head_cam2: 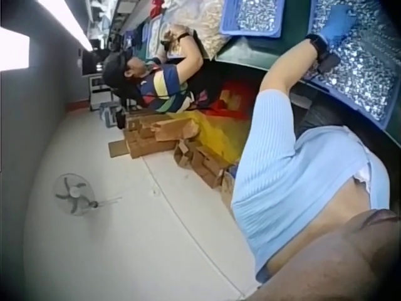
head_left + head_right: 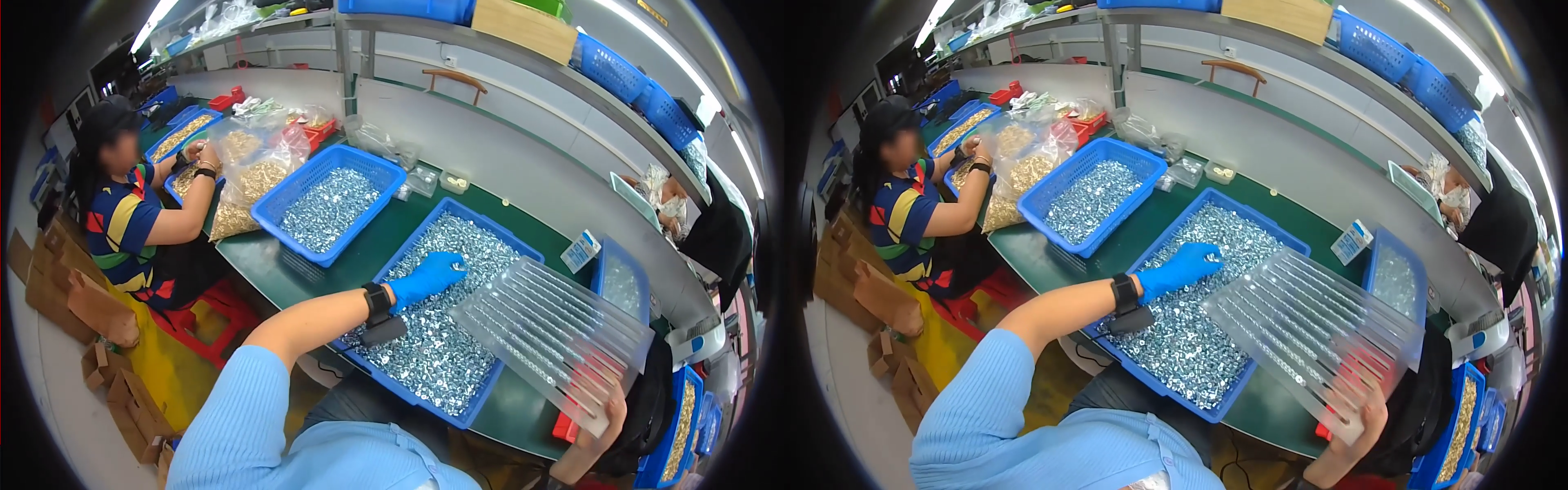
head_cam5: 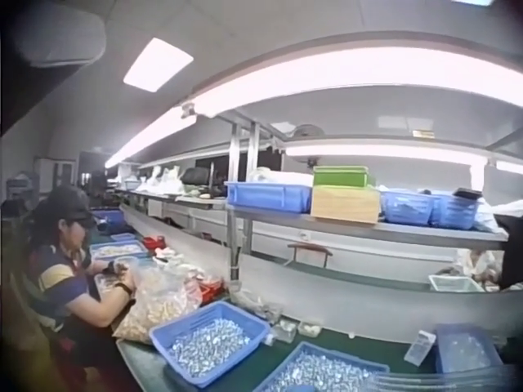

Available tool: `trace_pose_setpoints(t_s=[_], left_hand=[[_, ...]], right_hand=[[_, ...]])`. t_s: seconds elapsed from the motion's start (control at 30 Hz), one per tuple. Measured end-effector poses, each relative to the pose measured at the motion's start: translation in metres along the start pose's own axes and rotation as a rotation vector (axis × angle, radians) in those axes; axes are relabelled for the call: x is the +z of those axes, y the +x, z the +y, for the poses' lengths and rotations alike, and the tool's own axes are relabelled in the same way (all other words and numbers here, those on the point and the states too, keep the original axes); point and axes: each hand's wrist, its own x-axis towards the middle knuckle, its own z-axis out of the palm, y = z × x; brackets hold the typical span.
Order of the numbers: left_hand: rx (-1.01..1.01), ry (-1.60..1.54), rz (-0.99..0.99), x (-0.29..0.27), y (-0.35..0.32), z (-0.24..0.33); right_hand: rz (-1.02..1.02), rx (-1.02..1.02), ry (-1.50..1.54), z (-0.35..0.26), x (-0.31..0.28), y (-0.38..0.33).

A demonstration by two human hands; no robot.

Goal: Sorting small metal or plastic components into a grid tray using an alignment template.

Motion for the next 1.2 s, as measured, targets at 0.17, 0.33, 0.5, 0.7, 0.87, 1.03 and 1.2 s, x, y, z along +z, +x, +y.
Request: trace_pose_setpoints(t_s=[0.17, 0.33, 0.5, 0.7, 0.87, 1.03, 1.2], left_hand=[[-0.363, -0.35, -0.102, -0.023, 0.023, 0.052], [-0.293, -0.595, -0.267, -0.006, 0.04, 0.106], [-0.159, -0.516, -0.426, 0.018, 0.056, 0.191], [-0.004, -0.382, -0.446, 0.026, 0.046, 0.192], [-0.478, -0.838, -0.247, 0.004, 0.033, 0.171], [-0.588, -1.162, -0.06, 0.021, 0.037, 0.188], [-0.518, -1.559, 0.082, 0.043, 0.038, 0.195]], right_hand=[[-0.034, 0.138, -0.044, 0.028, 0.01, 0.017], [-0.174, 0.187, -0.05, 0.04, 0.042, 0.02], [-0.221, 0.221, -0.03, 0.045, 0.048, 0.016], [-0.219, 0.254, -0.027, 0.044, 0.048, 0.018], [-0.237, 0.274, -0.037, 0.042, 0.044, 0.022], [-0.241, 0.297, -0.06, 0.041, 0.041, 0.024], [-0.248, 0.309, -0.089, 0.04, 0.042, 0.021]])
